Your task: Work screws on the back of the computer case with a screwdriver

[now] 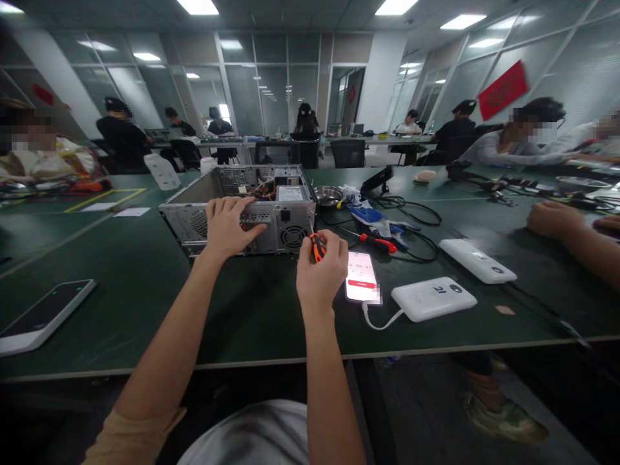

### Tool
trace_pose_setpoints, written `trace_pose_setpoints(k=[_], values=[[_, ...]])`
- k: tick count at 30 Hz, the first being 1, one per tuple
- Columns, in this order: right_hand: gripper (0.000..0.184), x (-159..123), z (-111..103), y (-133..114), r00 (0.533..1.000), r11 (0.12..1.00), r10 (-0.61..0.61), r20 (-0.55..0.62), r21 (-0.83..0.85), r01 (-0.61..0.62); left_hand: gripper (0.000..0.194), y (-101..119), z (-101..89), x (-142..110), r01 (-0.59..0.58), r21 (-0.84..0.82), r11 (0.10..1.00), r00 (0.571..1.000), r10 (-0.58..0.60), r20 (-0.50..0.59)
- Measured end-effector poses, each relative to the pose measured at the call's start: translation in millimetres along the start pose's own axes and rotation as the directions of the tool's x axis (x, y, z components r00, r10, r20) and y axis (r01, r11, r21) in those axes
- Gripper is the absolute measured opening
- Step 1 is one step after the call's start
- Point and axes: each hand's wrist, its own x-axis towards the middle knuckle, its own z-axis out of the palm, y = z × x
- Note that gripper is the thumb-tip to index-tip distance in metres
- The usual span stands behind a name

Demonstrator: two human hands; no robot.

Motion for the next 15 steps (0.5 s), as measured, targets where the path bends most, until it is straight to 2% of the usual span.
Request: trace_pose_setpoints(k=[4, 6, 15], values=[[0.043, -1.5, -3.5, 2.4, 0.978, 0.978, 0.175, 0.113, 0.091, -0.186, 0.060, -0.2, 0.1, -0.1, 0.000, -0.011, 1.000, 1.000, 0.000, -0.001], [0.044, -2.0, -4.1, 5.5, 0.966, 0.969, 0.216, 0.144, 0.093, -0.230, 0.060, -0.2, 0.2, -0.1, -0.002, -0.011, 1.000, 1.000, 0.002, -0.004], [0.034, -2.6, -4.0, 5.3, 0.991, 0.991, 0.131, 0.039, -0.010, -0.131, 0.058, -0.5, 2.3, 0.1, -0.004, 0.018, 1.000, 1.000, 0.004, -0.023]])
